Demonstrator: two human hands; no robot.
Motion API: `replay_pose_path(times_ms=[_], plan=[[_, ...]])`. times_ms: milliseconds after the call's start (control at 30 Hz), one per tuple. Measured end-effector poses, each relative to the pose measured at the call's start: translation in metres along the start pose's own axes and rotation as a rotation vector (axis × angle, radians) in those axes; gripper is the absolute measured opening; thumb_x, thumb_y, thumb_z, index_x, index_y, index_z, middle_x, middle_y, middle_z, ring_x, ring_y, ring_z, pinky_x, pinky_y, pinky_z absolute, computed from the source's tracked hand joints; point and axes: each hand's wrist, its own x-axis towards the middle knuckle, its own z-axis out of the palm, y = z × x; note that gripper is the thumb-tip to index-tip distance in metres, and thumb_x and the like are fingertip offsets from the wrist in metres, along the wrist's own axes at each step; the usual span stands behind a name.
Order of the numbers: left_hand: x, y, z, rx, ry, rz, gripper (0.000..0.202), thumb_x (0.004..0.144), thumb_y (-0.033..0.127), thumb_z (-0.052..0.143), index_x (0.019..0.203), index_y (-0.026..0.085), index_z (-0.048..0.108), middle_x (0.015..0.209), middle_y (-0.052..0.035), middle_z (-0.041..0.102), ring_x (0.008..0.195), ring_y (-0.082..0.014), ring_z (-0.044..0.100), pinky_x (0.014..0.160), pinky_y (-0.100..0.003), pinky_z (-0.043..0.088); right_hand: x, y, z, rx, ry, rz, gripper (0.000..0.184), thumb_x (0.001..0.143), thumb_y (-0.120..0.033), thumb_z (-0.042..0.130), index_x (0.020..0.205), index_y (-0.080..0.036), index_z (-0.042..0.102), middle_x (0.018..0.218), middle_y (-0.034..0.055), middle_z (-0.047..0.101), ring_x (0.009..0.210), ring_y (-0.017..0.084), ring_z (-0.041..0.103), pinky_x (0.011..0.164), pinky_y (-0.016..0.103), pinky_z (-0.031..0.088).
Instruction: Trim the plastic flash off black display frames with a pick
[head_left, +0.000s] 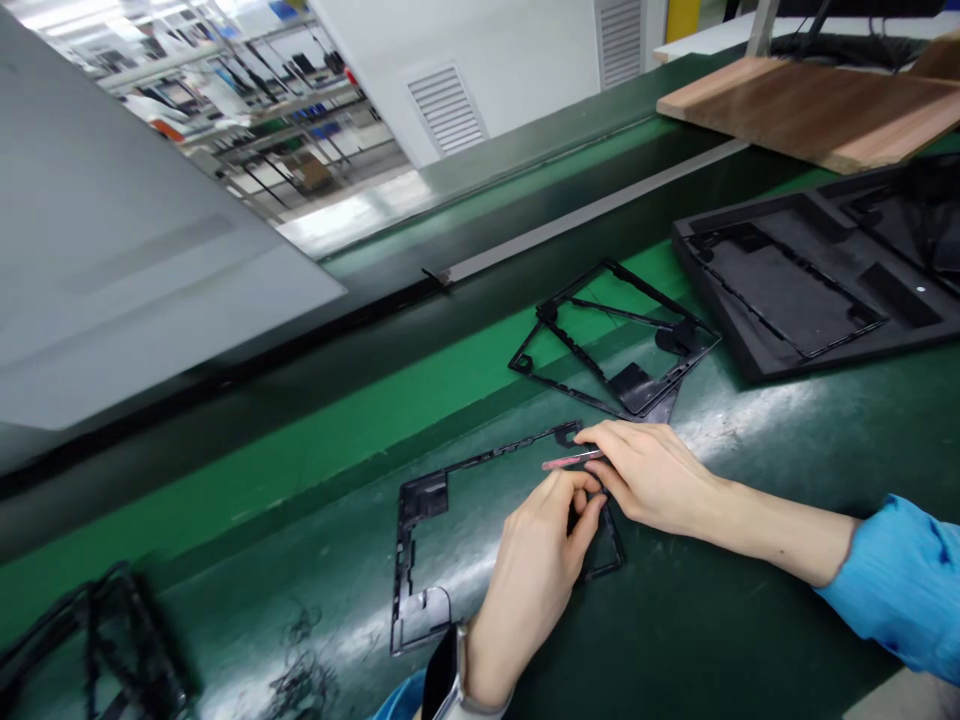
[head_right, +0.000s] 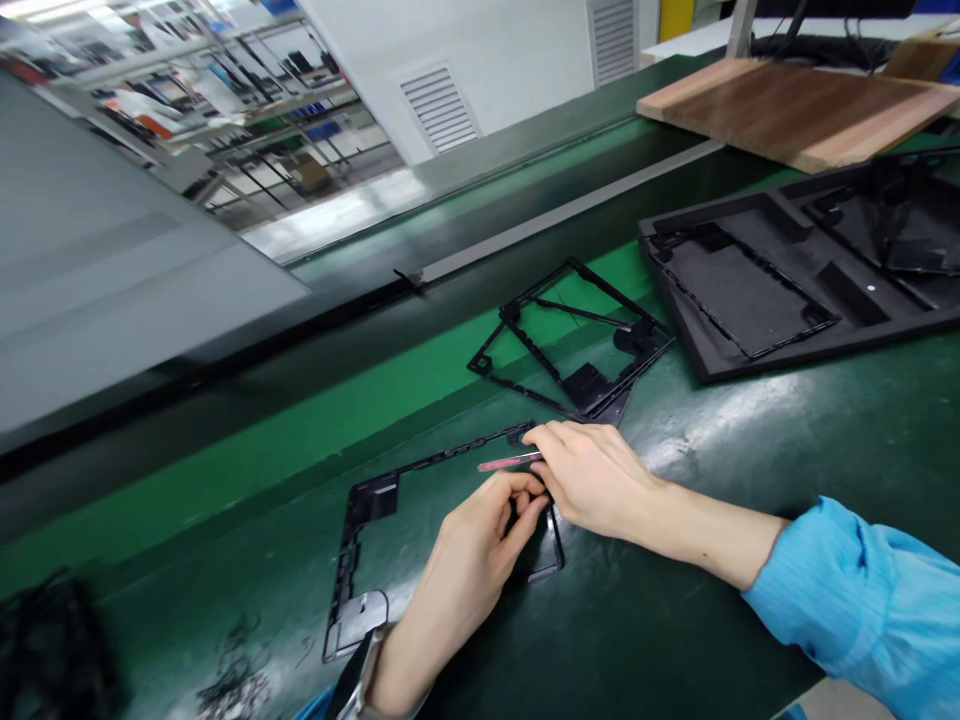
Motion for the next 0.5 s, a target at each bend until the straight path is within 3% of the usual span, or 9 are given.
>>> replay_pose_path(times_ms=[133, 333, 500], plan=[[0.001, 0.001, 0.002, 0.06, -0.012, 0.019, 0.008, 0.101, 0.018, 0.058, 0.096, 0.023, 0.063, 0.085, 0.0029, 0.066, 0.071, -0.0149, 0.064, 0.066, -0.026, 0.045, 0.0, -0.002, 0.0, -0.02, 0.01, 0.028, 0.021, 0.105, -0.014, 0.057, 0.124, -0.016, 0.063, 0.119, 0.0128, 0.078, 0.106, 0.029, 0.076, 0.088, 0.041, 0.058], [0.003, 0.007, 0.011, 0.251, 0.05, 0.056, 0.013, 0.097, 0.012, 0.058, 0.09, 0.022, 0.058, 0.074, 0.0045, 0.061, 0.059, -0.0149, 0.058, 0.058, -0.028, 0.035, 0.0, -0.001, 0.001, -0.02, 0.012, 0.015, 0.019, 0.102, -0.011, 0.056, 0.12, -0.015, 0.064, 0.115, 0.0118, 0.079, 0.1, 0.028, 0.077, 0.083, 0.039, 0.058], [0.001, 0.007, 0.015, 0.284, 0.072, 0.065, 0.015, 0.094, 0.01, 0.059, 0.087, 0.023, 0.054, 0.073, 0.0049, 0.06, 0.061, -0.0159, 0.06, 0.061, -0.028, 0.037, 0.0, -0.001, 0.001, -0.031, 0.014, 0.015, 0.017, 0.102, -0.012, 0.057, 0.118, -0.016, 0.064, 0.114, 0.0107, 0.079, 0.098, 0.028, 0.078, 0.08, 0.038, 0.057]])
